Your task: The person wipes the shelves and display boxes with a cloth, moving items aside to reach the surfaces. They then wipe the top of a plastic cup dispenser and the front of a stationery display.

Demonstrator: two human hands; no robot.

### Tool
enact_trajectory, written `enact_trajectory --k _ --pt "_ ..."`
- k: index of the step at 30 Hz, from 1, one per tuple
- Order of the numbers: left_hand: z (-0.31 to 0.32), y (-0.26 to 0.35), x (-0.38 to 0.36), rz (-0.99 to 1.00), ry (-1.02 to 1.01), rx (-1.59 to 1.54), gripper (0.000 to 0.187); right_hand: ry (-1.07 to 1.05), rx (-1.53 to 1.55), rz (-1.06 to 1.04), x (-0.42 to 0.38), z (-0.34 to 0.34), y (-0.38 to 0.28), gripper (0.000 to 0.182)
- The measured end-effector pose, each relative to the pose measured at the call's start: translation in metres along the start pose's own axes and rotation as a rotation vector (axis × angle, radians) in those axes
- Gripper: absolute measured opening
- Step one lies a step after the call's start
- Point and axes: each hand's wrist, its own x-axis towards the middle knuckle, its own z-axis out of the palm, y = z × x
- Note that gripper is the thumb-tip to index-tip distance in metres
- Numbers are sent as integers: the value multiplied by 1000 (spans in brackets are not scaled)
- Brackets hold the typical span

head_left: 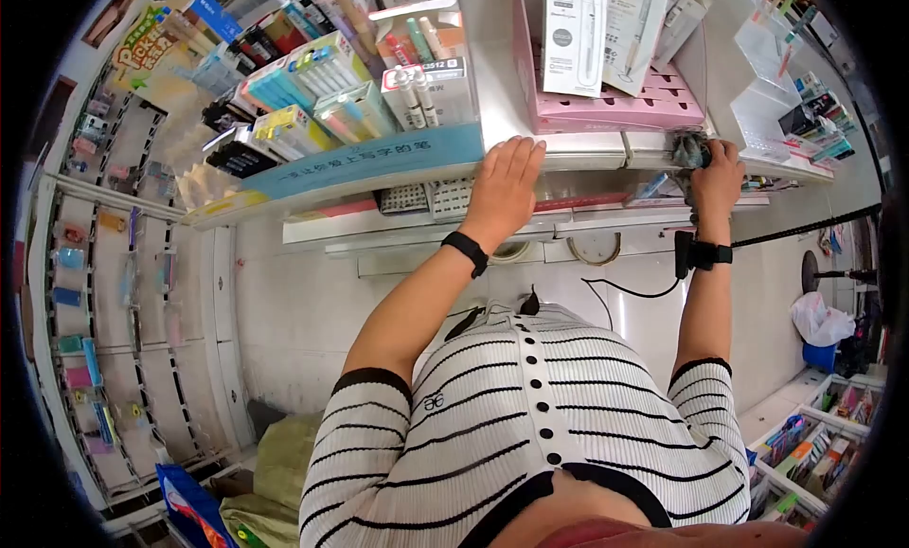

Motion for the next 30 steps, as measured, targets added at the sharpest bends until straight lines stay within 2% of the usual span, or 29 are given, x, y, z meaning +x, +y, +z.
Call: enact_trajectory --k 14,30 --pt "-2 3 0 -2 -4 76 64 46 -28 -49 -1 6 6 47" --pt "-1 3 -1 -12 -50 109 69 48 -41 -78 0 9 11 48"
